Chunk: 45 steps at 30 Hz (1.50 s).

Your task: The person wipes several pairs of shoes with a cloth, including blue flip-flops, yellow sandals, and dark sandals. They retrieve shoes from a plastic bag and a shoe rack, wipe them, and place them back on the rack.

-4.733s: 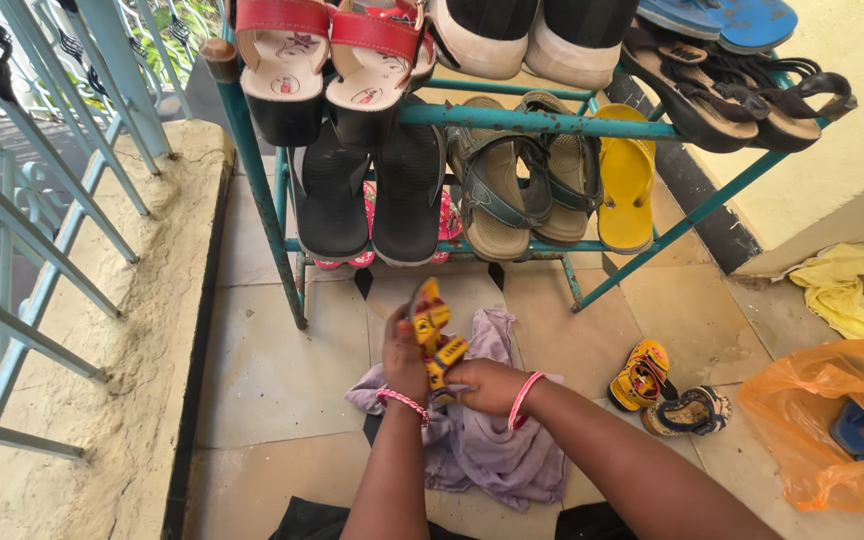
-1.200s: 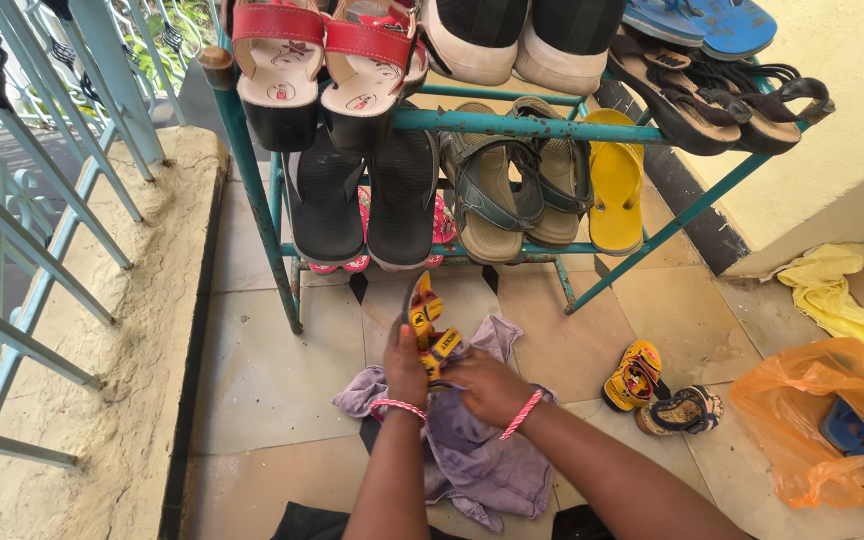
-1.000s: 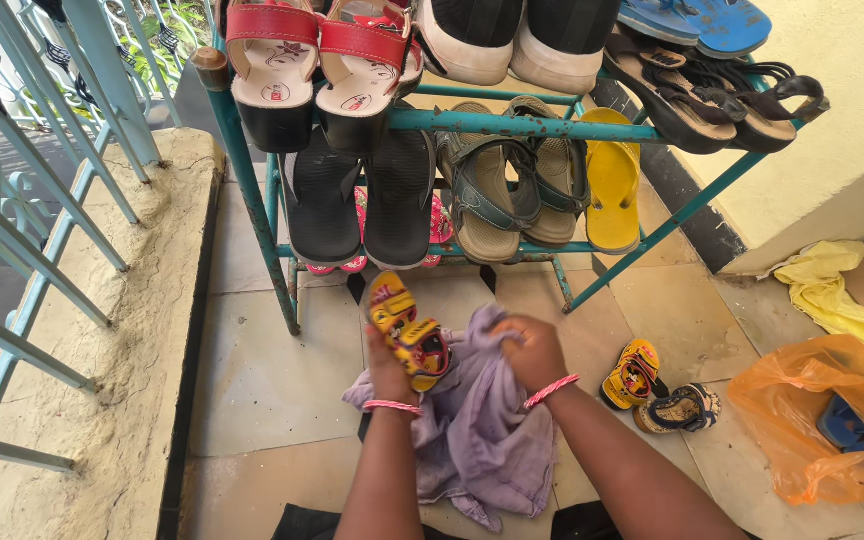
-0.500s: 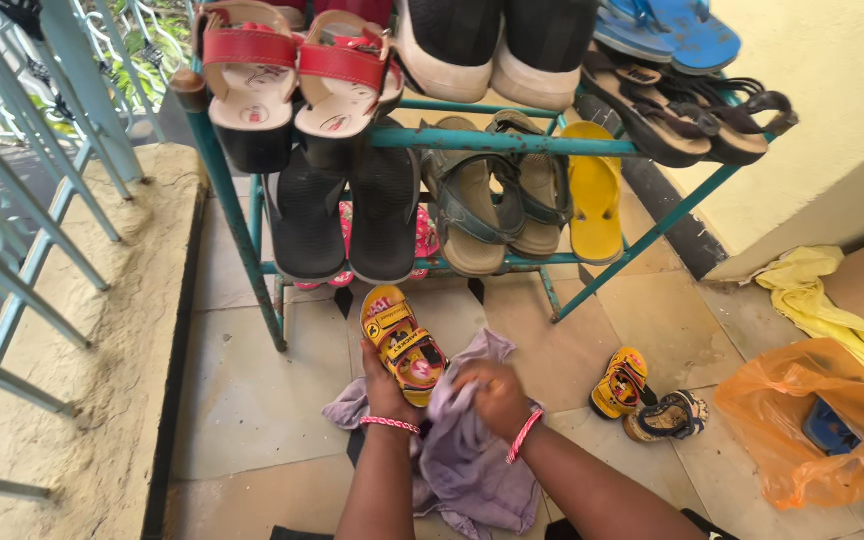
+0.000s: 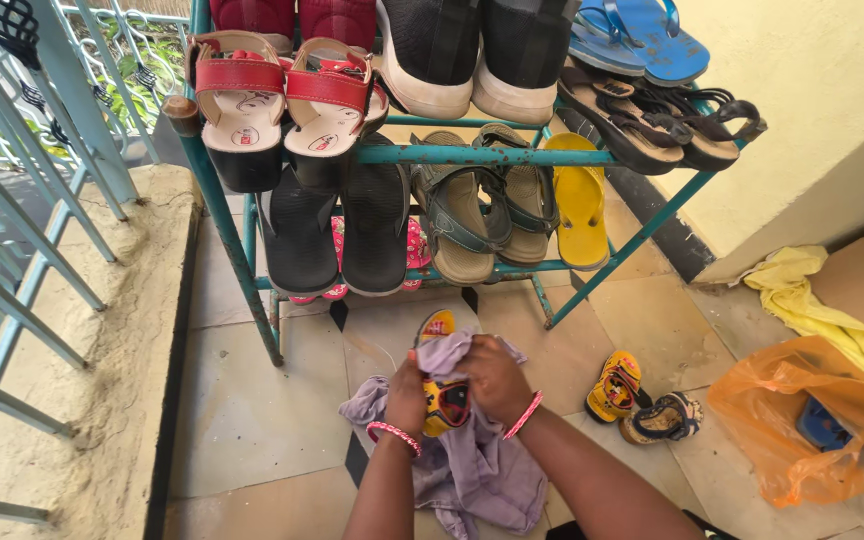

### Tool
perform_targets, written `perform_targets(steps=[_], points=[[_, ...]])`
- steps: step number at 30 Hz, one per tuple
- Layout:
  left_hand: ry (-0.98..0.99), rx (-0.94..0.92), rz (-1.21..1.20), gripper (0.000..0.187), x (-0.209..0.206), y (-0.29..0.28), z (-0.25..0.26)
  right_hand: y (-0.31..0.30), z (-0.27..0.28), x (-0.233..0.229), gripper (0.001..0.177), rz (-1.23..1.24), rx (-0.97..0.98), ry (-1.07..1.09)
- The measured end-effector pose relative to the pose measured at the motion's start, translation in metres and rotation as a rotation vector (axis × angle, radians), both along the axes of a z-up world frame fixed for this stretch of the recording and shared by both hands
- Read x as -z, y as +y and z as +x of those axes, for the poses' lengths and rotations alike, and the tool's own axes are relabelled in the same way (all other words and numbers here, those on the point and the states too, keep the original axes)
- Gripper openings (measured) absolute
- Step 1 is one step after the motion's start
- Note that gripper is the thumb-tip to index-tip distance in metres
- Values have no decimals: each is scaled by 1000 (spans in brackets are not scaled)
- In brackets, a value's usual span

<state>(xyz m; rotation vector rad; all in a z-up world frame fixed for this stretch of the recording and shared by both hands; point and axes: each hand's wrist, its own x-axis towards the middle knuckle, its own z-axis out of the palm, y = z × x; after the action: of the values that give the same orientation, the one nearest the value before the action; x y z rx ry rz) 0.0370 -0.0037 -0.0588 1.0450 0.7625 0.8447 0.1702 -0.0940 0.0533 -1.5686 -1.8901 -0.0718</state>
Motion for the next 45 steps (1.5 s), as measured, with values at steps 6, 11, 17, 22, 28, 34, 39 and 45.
perform_targets(steps=[6, 11, 17, 22, 28, 34, 39, 45], points=[[-264, 147, -344, 64, -57, -14, -10, -13, 24, -24, 50, 99, 213, 350], [-159, 233, -120, 66, -66, -50, -3, -45, 30, -58, 53, 125, -152, -250], [-251, 250, -245, 69, -138, -104, -37, -135, 85, -126, 43, 194, 261, 46], [-240, 107, -187, 61, -215, -154, -74, -211, 105, -182, 33, 319, 406, 368], [-405, -75, -30, 51, -298, -260, -134, -309, 121, -226, 34, 503, 436, 357], [-397, -119, -197, 58, -336, -365, -182, -408, 150, -244, 33, 549, 495, 345], [-349, -112, -118, 58, -350, -419, -192, -450, 164, -265, 34, 560, 535, 372], [-299, -154, -78, 57, -372, -442, -198, -442, 138, -289, 36, 536, 417, 441]])
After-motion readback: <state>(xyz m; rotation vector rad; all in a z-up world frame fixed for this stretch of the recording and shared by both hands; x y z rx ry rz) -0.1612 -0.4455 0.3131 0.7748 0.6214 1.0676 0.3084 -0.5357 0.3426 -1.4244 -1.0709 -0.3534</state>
